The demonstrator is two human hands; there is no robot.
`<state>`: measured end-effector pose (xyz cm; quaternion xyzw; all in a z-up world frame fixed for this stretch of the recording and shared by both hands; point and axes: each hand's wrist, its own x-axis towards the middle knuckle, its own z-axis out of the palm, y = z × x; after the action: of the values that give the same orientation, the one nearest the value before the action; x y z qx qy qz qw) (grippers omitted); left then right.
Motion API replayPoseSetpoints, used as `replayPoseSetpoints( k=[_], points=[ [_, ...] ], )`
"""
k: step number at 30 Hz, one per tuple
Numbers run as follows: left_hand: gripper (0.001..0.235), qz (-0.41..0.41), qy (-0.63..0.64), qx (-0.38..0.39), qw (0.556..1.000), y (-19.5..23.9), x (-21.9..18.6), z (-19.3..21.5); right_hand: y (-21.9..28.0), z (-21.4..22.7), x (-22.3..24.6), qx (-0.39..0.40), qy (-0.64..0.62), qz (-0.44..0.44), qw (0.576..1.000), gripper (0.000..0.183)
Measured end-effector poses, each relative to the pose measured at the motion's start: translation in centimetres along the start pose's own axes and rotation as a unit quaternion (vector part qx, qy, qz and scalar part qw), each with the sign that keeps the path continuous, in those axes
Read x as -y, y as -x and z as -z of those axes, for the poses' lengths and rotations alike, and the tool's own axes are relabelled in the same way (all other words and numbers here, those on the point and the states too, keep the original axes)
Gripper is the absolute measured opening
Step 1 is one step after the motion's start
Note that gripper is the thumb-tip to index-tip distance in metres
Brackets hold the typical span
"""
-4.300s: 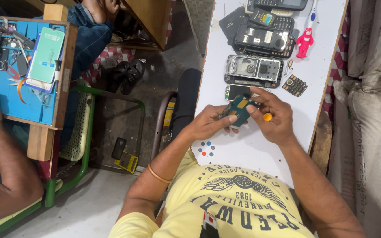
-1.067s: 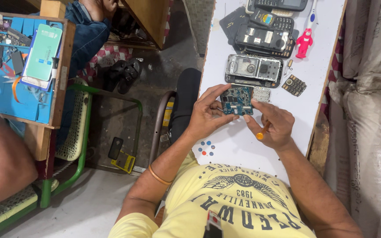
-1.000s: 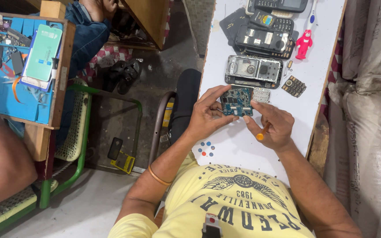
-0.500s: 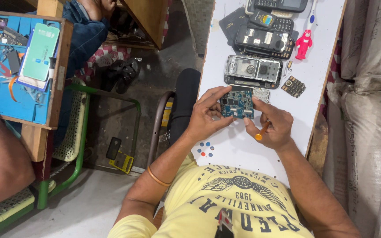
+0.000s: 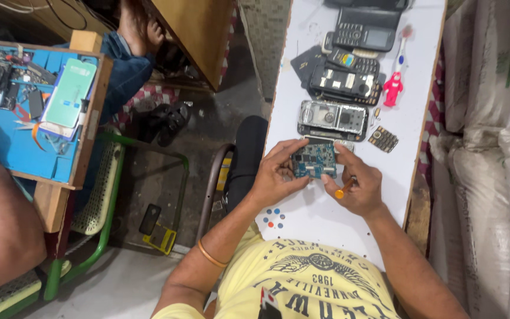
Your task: The person holds a small circuit board and uses a yellow-handled screwdriver to probe and adjust components on its surface. They rotate the board to access different areas and continue working on it throughout the clip.
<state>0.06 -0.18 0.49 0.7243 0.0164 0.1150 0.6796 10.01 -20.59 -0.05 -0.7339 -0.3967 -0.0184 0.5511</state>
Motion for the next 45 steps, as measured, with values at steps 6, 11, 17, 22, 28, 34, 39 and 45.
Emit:
replayPoseSetpoints(
  k=[6,11,17,22,28,34,39,45],
  points=[
    [0.076,-0.001,0.002,-0.004,1.000,0.1,-0.4,0.1,-0.1,-0.1,0.1,0.001,0.024,0.005,1.000,0.070],
    [0.075,0.000,-0.009,0.003,1.000,0.2,-0.3,0.1,0.2,-0.4,0.0,0.010,-0.002,0.015,1.000,0.068],
    [0.074,-0.040,0.001,0.007,0.999,0.0,-0.4,0.1,0.0,-0.4,-0.6,0.019,-0.011,-0.003,1.000,0.070],
    [0.074,0.014,0.021,0.007,1.000,-0.1,-1.0,0.0,0.0,-0.4,-0.6,0.019,-0.009,0.003,1.000,0.075],
    [0.075,0.021,0.026,0.030,0.999,-0.3,-1.3,0.2,0.0,-0.2,-0.8,0.029,-0.053,-0.025,0.998,0.086],
    [0.076,0.023,-0.008,0.050,0.998,-0.3,-0.9,0.3,0.4,0.0,-1.3,0.048,-0.074,-0.033,0.996,0.088],
    [0.076,0.012,0.001,0.055,0.998,-0.1,-0.9,0.3,0.4,0.1,-1.5,0.051,-0.091,-0.049,0.993,0.080],
    [0.085,0.038,-0.033,0.099,0.994,-0.2,-1.1,0.2,0.5,0.5,-1.5,0.062,-0.212,-0.077,0.972,0.076]
  ],
)
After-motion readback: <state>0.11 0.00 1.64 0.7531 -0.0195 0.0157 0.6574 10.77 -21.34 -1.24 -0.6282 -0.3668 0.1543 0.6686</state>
